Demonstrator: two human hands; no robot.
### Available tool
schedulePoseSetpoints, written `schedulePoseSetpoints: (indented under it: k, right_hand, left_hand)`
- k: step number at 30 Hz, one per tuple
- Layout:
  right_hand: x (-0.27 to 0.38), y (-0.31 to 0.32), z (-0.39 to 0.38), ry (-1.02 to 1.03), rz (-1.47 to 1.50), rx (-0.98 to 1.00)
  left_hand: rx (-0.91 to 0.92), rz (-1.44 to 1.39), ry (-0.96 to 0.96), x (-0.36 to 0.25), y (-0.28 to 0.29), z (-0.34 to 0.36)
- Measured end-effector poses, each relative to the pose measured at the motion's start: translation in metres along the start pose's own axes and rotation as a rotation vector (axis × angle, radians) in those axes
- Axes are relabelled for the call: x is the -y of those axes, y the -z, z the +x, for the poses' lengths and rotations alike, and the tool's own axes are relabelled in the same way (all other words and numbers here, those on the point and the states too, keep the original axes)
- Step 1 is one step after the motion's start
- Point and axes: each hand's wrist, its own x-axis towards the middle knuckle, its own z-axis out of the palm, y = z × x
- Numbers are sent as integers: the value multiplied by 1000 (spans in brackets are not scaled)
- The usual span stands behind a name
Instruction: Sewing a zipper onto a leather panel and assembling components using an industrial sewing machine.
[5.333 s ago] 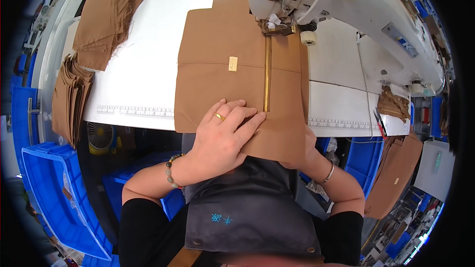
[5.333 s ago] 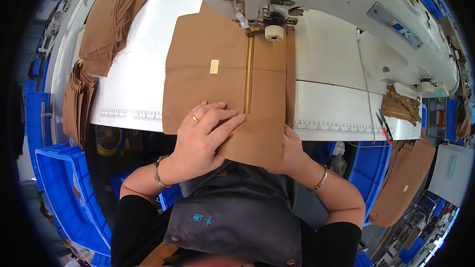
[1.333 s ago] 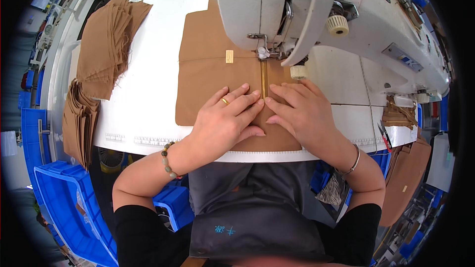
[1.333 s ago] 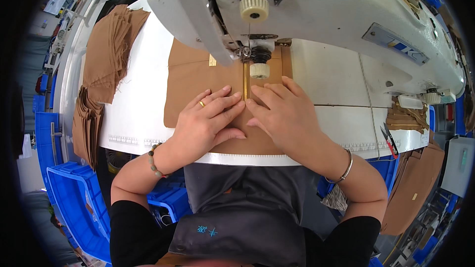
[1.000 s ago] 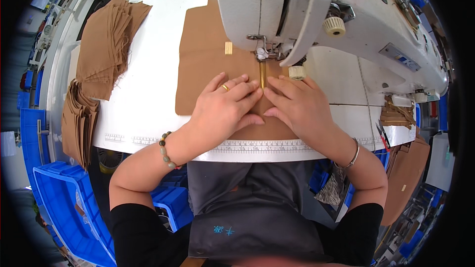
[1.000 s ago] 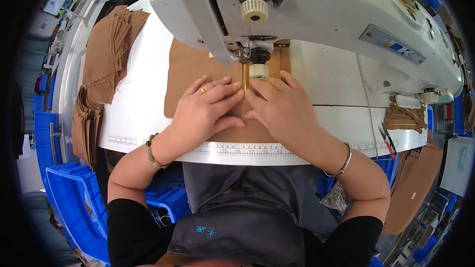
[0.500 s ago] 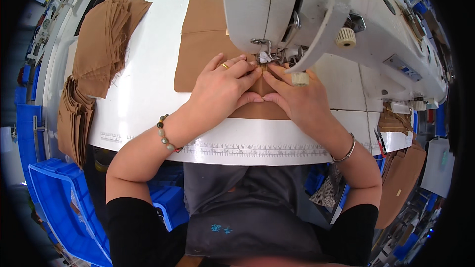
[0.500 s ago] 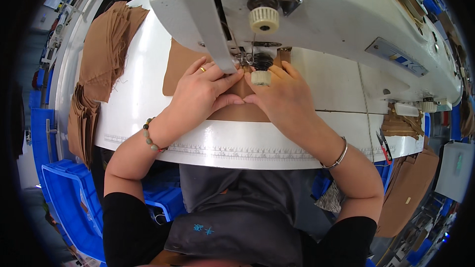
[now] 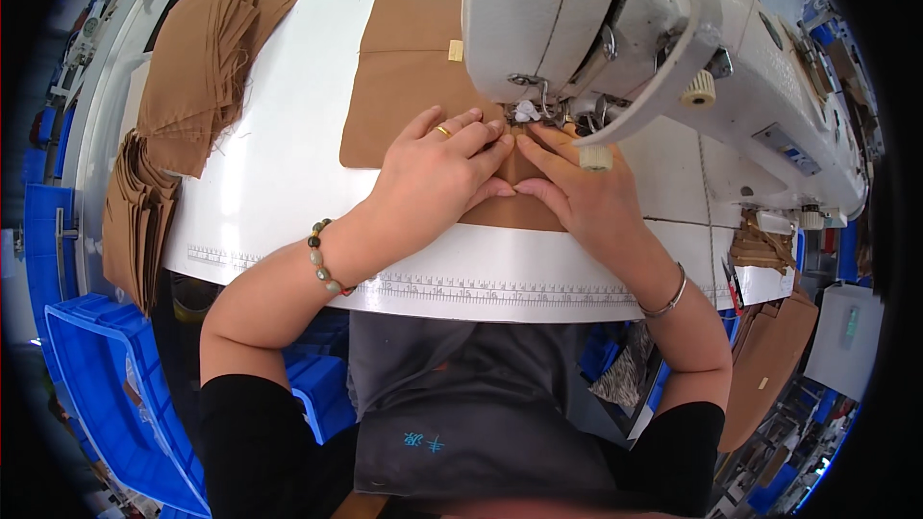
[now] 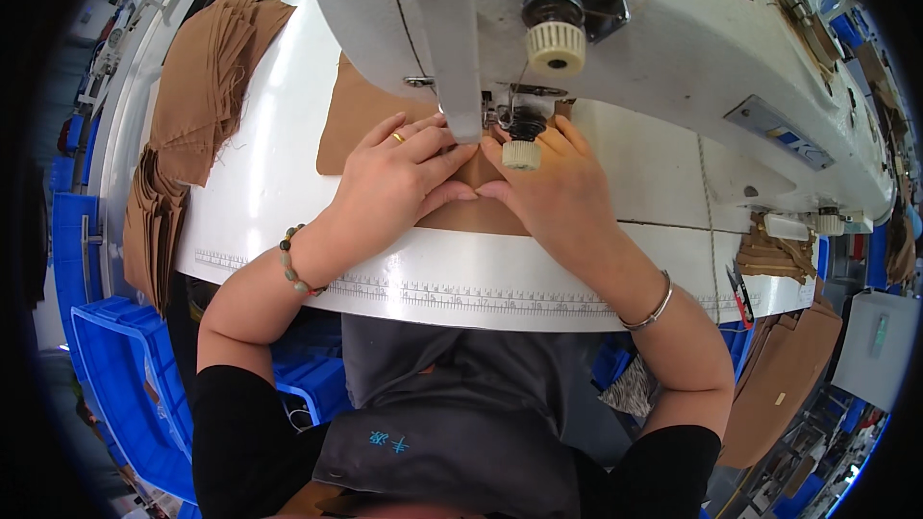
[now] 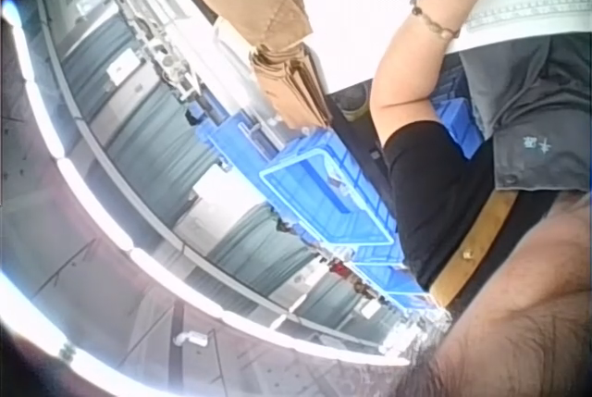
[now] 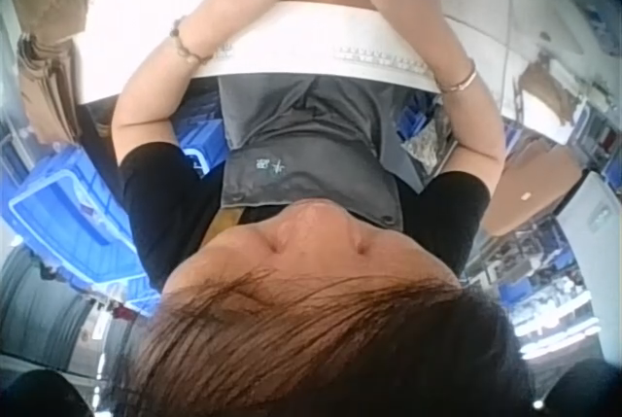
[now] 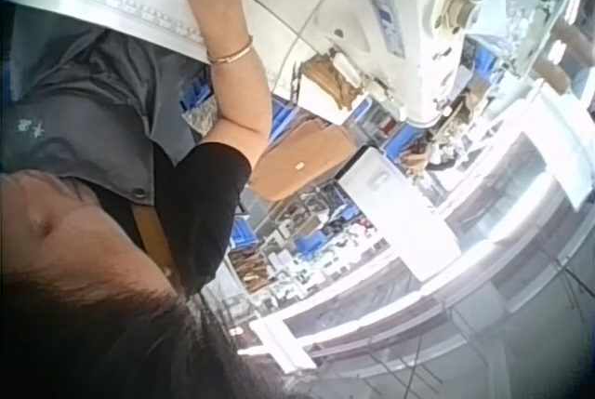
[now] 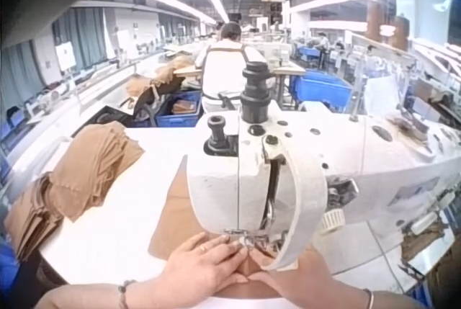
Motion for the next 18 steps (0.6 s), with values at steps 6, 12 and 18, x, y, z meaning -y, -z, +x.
schedulePoseSetpoints:
  k: [6,12,18]
  right_hand:
    - [-20,-8,-10,-329,739,19]
    - [-27,0,-6,-518,1283,35]
    - [2,0,-5,0,61,8]
  left_hand:
    - [-4,9,-7,-3,1,-3]
    - [12,13,0,-6,3,-3]
    - [17,16,0,-7,4,-4]
